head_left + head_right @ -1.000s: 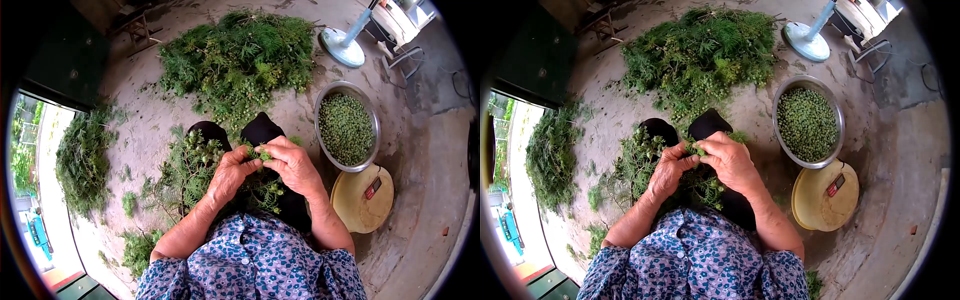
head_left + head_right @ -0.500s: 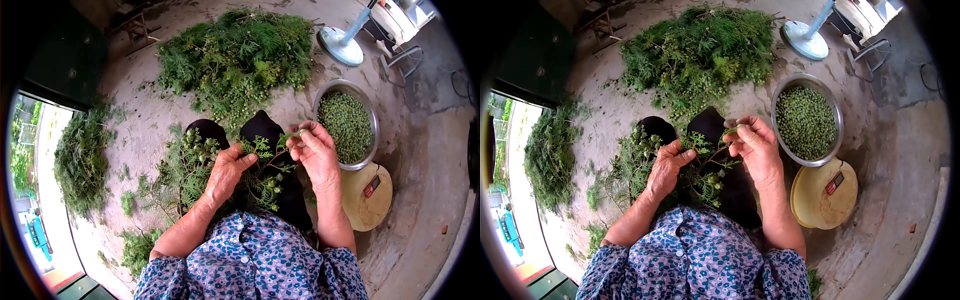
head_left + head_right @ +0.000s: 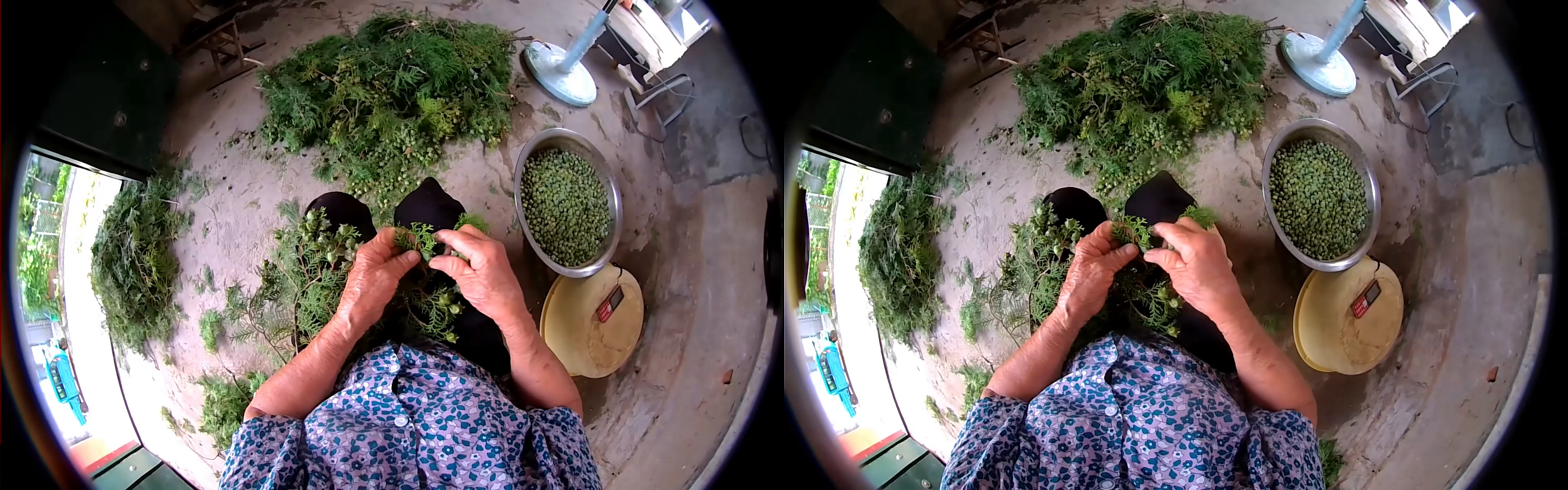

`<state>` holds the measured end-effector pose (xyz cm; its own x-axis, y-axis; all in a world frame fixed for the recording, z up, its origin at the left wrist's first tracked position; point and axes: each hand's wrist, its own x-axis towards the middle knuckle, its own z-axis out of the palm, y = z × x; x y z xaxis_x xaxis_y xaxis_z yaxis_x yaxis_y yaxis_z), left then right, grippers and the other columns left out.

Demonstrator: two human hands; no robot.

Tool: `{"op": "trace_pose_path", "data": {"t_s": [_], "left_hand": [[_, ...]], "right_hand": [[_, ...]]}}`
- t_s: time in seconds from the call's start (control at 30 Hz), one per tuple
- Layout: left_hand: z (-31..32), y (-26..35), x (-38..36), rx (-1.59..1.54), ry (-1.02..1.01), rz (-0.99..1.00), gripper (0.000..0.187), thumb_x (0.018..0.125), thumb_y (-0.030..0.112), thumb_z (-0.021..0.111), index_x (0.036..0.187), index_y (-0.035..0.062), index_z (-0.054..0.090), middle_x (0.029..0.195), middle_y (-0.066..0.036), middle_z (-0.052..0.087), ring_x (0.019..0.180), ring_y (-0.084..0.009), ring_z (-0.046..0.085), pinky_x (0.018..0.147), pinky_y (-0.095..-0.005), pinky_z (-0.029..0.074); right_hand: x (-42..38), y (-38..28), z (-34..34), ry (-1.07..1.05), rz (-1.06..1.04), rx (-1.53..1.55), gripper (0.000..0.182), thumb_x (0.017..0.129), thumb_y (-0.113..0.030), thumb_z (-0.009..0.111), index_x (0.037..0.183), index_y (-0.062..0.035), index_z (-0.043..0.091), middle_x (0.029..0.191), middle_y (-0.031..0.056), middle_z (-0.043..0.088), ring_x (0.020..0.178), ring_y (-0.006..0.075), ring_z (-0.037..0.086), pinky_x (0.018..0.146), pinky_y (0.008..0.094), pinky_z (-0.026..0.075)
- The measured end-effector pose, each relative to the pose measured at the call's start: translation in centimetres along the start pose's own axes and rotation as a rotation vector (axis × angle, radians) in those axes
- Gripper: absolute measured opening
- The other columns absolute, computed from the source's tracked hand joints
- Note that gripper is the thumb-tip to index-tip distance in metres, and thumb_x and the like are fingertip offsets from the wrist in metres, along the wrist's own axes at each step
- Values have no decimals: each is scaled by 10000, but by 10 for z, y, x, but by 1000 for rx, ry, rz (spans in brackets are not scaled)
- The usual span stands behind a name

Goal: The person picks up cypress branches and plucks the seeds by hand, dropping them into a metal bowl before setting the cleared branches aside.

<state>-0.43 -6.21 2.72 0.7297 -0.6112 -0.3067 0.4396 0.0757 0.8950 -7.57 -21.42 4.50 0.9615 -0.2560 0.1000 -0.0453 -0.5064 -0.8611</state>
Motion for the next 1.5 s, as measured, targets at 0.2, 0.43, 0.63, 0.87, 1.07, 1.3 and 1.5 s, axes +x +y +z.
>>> {"op": "trace_pose_path", "data": {"t_s": [0.2,0.43,0.63,0.87,1.07,1.3,1.5], "left_hand": [[3,9,-3,197,14,-22,370,761,-81,591,1088,57,486,876,-8,577,806,-81,541,730,-215,458],[11,14,-2,35,2,-6,382,743,-105,595,1073,58,494,861,-14,589,784,-81,549,720,-218,463],[20,21,0,278,64,2,335,719,-79,576,1018,58,509,813,-14,590,745,-68,538,669,-208,438],[19,4,7,314,90,73,282,727,-35,552,994,45,516,705,-26,580,646,-64,501,591,-210,431],[23,21,0,342,107,68,387,780,-18,572,1154,26,485,882,-34,593,811,-81,537,706,-221,438],[18,19,-14,676,78,388,322,796,-7,567,1115,26,536,1066,-73,588,983,-180,549,850,-283,425],[19,43,-27,1433,141,837,225,692,9,623,914,44,627,1075,-112,575,961,-260,556,823,-313,449]], "right_hand": [[2,4,7,-14,-30,-50,154,724,-155,673,782,-32,599,746,75,555,630,252,533,575,330,424],[1,10,-5,-166,515,751,76,798,-77,617,790,-5,596,635,-39,495,561,46,424,494,208,343],[-12,0,10,223,-98,-48,125,731,-44,642,830,1,581,750,83,557,657,238,531,547,322,414],[-17,-23,7,278,-273,-98,180,693,42,635,854,3,565,778,98,532,692,243,556,583,318,456],[-6,9,-30,395,438,940,171,801,-31,579,966,14,580,783,65,587,602,123,555,501,199,438],[-4,117,-111,944,535,1358,154,800,53,503,946,85,463,956,195,483,808,261,539,677,299,535],[-8,175,-193,1097,309,1173,340,908,-127,468,1158,99,420,1176,167,382,1005,298,453,865,412,512]]}}
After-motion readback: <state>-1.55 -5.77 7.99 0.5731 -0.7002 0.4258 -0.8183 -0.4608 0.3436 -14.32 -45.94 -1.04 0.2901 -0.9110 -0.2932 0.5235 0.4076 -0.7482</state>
